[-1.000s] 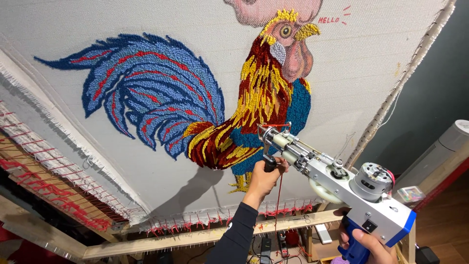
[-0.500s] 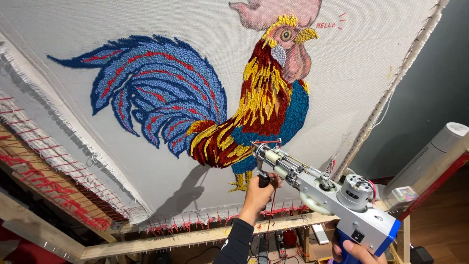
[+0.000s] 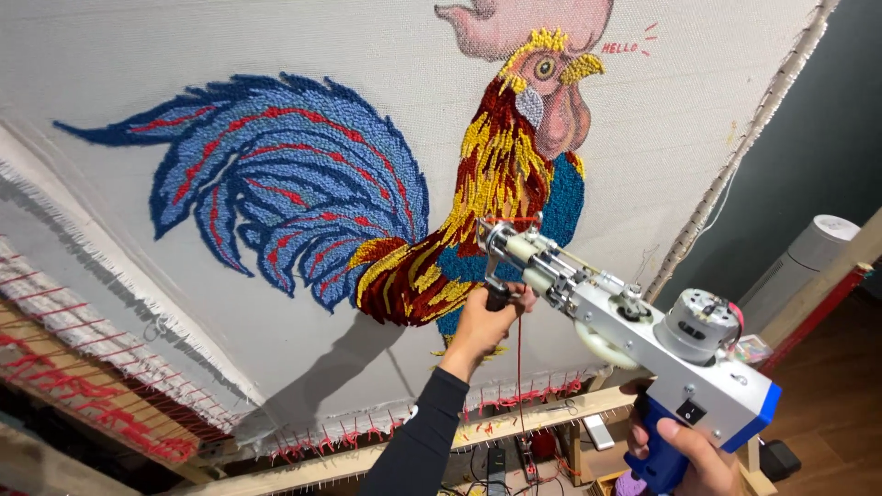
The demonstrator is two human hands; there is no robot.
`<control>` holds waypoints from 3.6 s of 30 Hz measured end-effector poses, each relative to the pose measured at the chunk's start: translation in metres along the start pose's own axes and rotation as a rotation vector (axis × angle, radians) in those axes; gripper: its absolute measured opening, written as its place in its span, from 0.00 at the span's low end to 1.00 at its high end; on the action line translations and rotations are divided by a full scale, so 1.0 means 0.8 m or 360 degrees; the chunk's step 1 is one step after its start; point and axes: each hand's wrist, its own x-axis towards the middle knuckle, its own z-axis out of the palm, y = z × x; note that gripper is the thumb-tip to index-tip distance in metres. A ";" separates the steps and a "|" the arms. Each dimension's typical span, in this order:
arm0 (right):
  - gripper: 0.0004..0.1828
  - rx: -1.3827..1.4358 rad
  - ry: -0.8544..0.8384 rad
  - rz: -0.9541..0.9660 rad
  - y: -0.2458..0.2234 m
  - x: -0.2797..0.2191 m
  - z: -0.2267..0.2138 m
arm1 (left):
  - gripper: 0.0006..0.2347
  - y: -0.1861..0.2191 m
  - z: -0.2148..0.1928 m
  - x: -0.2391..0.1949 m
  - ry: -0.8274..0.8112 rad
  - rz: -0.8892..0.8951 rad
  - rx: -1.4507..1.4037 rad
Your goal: Using a tufting gun to create a colorful rooster design on a rug canvas.
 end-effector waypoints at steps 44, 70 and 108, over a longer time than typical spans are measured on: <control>0.17 -0.0807 0.0191 -0.0053 0.006 -0.002 0.220 | 0.21 -0.075 -0.110 0.162 -0.0036 -0.0240 0.0739; 0.20 -0.0147 0.0262 0.0185 0.027 0.014 0.236 | 0.15 -0.039 -0.126 0.177 -0.0374 0.0281 0.1428; 0.31 0.0233 0.0067 0.0223 0.009 -0.008 0.069 | 0.19 0.042 -0.046 0.082 -0.0529 -0.0003 0.0049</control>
